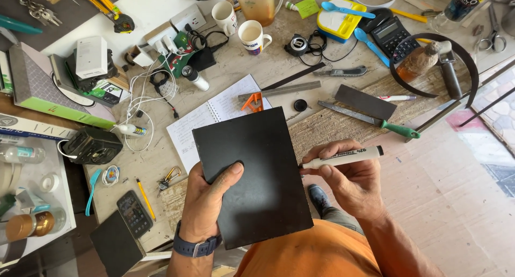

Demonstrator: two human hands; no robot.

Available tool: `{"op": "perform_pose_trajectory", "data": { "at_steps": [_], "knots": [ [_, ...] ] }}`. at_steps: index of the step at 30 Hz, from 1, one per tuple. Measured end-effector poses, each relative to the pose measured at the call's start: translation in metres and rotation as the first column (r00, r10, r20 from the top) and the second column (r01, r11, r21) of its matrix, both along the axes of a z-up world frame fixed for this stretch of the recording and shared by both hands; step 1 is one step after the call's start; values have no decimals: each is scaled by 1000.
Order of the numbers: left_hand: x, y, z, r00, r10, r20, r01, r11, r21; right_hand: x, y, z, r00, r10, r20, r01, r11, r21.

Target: The person sands the edges of a black panel using a wooden block and then uses a white marker to draw lines and points on the panel's surface.

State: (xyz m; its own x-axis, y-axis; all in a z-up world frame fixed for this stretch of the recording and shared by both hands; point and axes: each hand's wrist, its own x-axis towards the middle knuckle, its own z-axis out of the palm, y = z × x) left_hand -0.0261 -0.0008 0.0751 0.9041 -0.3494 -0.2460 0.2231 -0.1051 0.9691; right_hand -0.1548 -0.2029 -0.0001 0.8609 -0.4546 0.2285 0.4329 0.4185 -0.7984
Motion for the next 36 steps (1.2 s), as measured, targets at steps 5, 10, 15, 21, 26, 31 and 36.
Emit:
{"op": "perform_pose_trajectory", "data": {
  "at_steps": [5, 10, 15, 21, 26, 31, 36],
  "knots": [
    [1, 5, -4, 998, 49, -45, -49, 999, -8, -1, 1, 3, 1000, 25, 13, -24, 999, -46],
    [0, 7, 3, 998, 55, -34, -55, 998, 15, 2, 3, 3, 999, 38, 7, -38, 998, -46],
    [3, 17, -1, 999, 35, -20, -35, 999, 3, 4, 7, 5, 997, 78, 18, -78, 997, -28],
    [1, 22, 1, 998, 51, -32, -51, 999, 2, 16, 10, 8, 998, 54, 31, -53, 998, -29],
    [-1, 36, 10, 997, 70, 18, -70, 998, -5, 27, 20, 5, 995, 98, 28, -99, 995, 31],
    [-17, 64, 17, 960, 277, 35, -278, 960, 27, 56, 39, 0, 952, 264, 156, -288, 944, 162],
    [-43, 80, 35, 893, 444, 69, -444, 896, -21, 79, 57, 3, 862, 455, 224, -494, 853, 170]
  ]
}}
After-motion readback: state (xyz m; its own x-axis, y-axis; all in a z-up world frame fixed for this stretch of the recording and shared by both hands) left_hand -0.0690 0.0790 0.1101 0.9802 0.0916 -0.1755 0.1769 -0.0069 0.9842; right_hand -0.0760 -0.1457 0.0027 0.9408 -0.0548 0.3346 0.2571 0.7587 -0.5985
